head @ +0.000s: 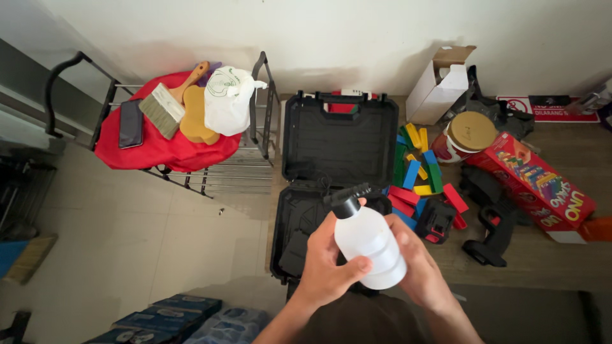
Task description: The person assembles a cordless power tool by attaching the battery pack, inserting a nozzle, and connecting a spray bottle. They then place the assembled tool and accessories into a black carrying case.
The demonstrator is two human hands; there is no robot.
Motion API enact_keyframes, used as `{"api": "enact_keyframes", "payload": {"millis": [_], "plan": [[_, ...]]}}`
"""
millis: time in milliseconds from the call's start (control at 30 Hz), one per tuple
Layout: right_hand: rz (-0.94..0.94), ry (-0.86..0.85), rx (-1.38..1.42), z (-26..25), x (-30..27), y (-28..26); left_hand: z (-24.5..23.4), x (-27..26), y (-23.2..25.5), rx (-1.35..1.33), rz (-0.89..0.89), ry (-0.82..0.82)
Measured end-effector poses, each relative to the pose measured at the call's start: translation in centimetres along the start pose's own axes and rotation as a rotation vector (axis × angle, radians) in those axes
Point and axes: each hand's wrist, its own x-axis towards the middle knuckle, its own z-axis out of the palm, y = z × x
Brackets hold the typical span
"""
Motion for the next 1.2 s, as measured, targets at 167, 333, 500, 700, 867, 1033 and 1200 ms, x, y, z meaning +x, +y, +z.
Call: {"api": "enact_keyframes", "payload": {"millis": [167,333,500,700,867,1033,1200], "plan": [[-0.217,0.032,-0.368,0.7,0.3,-2.3,-0.9,-0.6,0.6,0.067,-0.067,0.006],[-0.317,-0.029,-0.272,1.8,0.1,-4.1,-0.7,-1.3,1.3,0.309,-0.032,-0.016],[-0.429,-0.134,-0.341,2.0,0.5,-4.7,-0.3,-1.3,1.9,0.703,0.198,0.025],[-0.434,-0.203,-0.362,1.6,0.9,-4.7,-0.5,-1.6,2.6,0.863,0.34,-0.007],[-0.438,-0.214,-0.301,0.8,1.5,-4.0,0.2,-1.2,2.9,0.967,0.458,0.111],[-0.428,-0.188,-0.158,0.2,2.4,-3.0,0.6,-1.0,3.7,1.071,0.5,0.146],[-0.477,-0.094,-0.301,2.3,2.3,-4.4,0.4,-1.0,3.6,1.003,0.471,0.121]]}}
